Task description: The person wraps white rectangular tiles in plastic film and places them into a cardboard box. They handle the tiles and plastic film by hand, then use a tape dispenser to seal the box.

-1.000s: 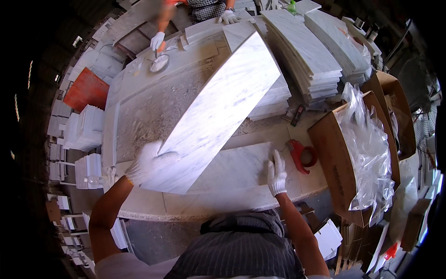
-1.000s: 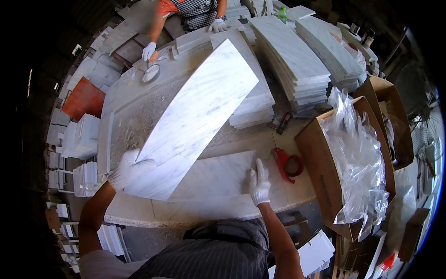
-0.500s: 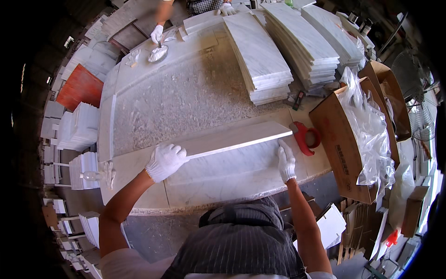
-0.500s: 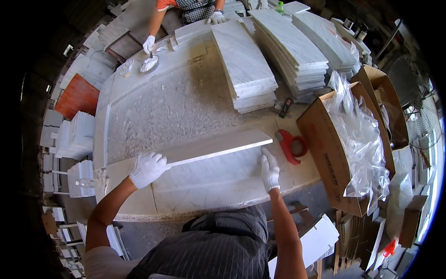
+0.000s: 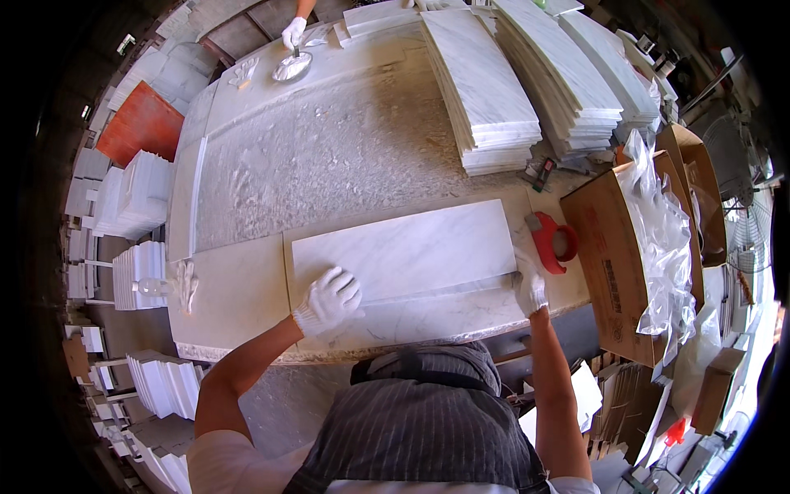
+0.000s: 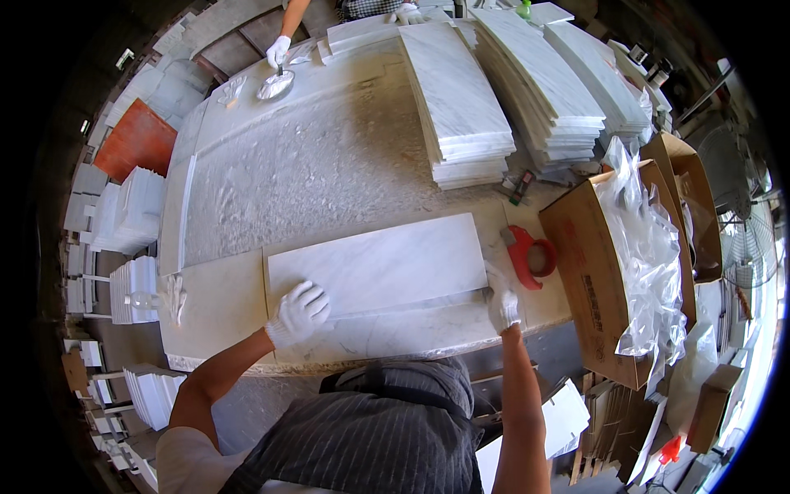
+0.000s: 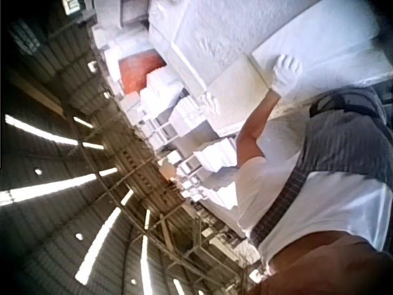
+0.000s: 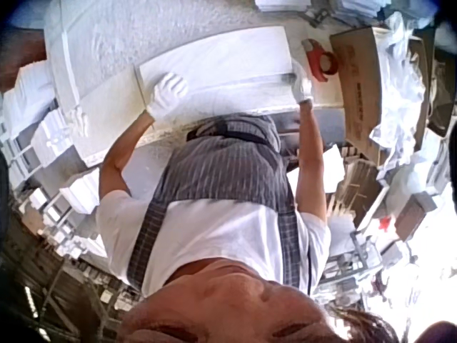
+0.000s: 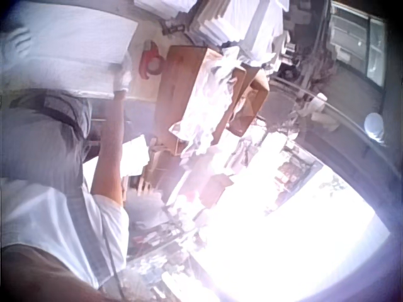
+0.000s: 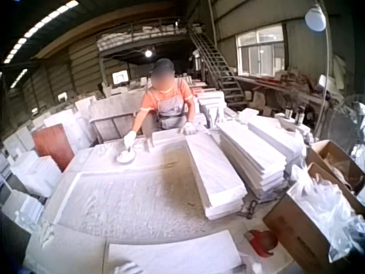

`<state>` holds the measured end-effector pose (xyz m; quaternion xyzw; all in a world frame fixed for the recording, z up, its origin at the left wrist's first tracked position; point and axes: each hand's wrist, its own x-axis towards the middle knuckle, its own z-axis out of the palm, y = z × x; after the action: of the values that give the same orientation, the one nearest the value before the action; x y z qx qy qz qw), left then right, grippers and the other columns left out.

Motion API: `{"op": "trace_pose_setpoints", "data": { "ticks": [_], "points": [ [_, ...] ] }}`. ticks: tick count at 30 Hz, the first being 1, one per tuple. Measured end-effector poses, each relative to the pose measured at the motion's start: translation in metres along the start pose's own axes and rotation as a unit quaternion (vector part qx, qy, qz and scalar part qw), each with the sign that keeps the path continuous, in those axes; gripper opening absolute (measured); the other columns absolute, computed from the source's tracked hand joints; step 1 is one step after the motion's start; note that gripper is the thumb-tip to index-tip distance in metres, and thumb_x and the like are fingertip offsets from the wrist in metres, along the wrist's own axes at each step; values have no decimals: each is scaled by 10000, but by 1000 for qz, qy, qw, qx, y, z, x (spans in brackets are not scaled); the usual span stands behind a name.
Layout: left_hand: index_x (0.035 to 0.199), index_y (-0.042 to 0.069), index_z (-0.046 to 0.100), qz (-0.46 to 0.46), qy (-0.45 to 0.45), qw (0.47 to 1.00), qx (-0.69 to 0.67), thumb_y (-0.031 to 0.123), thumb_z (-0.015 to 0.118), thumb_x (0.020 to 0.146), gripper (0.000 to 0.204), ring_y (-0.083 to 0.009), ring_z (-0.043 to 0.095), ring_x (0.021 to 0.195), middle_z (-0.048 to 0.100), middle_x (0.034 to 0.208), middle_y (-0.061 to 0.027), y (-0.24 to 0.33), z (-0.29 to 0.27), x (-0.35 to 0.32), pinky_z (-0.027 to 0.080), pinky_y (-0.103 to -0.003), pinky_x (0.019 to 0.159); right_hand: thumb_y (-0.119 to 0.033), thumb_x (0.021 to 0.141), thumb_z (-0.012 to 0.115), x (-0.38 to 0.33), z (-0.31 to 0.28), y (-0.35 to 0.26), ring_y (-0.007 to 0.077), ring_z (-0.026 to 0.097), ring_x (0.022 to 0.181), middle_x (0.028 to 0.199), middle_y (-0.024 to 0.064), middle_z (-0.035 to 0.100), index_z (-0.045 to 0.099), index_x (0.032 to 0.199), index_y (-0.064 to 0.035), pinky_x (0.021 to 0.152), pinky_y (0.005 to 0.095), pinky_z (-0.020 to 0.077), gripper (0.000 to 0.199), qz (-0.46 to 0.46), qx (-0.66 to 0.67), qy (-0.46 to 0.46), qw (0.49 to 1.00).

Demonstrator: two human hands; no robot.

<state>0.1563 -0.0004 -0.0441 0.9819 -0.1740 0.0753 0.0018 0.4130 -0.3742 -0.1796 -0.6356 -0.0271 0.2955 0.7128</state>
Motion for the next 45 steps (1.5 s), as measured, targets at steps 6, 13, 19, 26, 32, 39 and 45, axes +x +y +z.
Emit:
{"op": "trace_pose_setpoints", "data": {
  "ticks": [6,13,19,26,32,39,45],
  "points": [
    [1120,70,627,-147,59,983,-93,352,692,859,389,-326,547,1168,593,1245,-116,-3,23,67,410,-473,1053,-312,1015,455,6,2,-14,136,612,959,1095,21,668,619,1284,-46,788,314,496,412,84,156,-47,983],
    [1229,72,591,-296,-137,915,-235,515,695,840,598,-370,610,1100,646,1204,-183,-25,59,176,481,-475,925,-348,1049,452,-3,14,-16,160,605,1077,1221,57,646,561,1355,-29,923,301,468,455,50,63,61,995],
    [1248,74,593,-259,-116,930,-233,545,714,809,656,-372,620,1074,659,1171,-188,-23,71,173,488,-461,907,-296,1035,511,-11,11,-11,186,569,1178,1270,100,638,553,1343,37,1021,309,421,456,-65,-154,26,986],
    [1264,76,598,-243,-89,940,-220,529,720,806,655,-361,593,1131,655,1199,-178,-15,70,165,456,-458,973,-266,1029,524,-18,25,-35,193,557,1197,1285,121,629,590,1309,33,1056,320,403,416,1,-109,40,993],
    [1288,71,563,-191,43,972,-128,497,711,820,651,-330,607,1114,637,1237,-162,-11,76,144,441,-436,996,-273,1039,503,-15,31,-37,179,511,1253,1349,100,588,525,1394,15,1090,313,366,457,-10,-115,14,993],
    [1449,53,416,-697,104,681,-199,424,670,904,706,-353,504,1271,563,1357,-190,-20,11,16,382,-432,1077,-216,1028,487,-10,22,-27,177,548,1190,1308,102,606,521,1374,63,1053,312,399,445,15,-114,-16,993],
    [1499,-4,327,-636,121,659,-383,397,559,992,687,-279,483,1316,536,1387,-205,-16,52,-90,359,-378,1105,-255,1041,502,-16,41,-29,180,519,1226,1356,105,568,483,1410,38,1057,319,394,472,17,-162,19,986]
  ]
}}
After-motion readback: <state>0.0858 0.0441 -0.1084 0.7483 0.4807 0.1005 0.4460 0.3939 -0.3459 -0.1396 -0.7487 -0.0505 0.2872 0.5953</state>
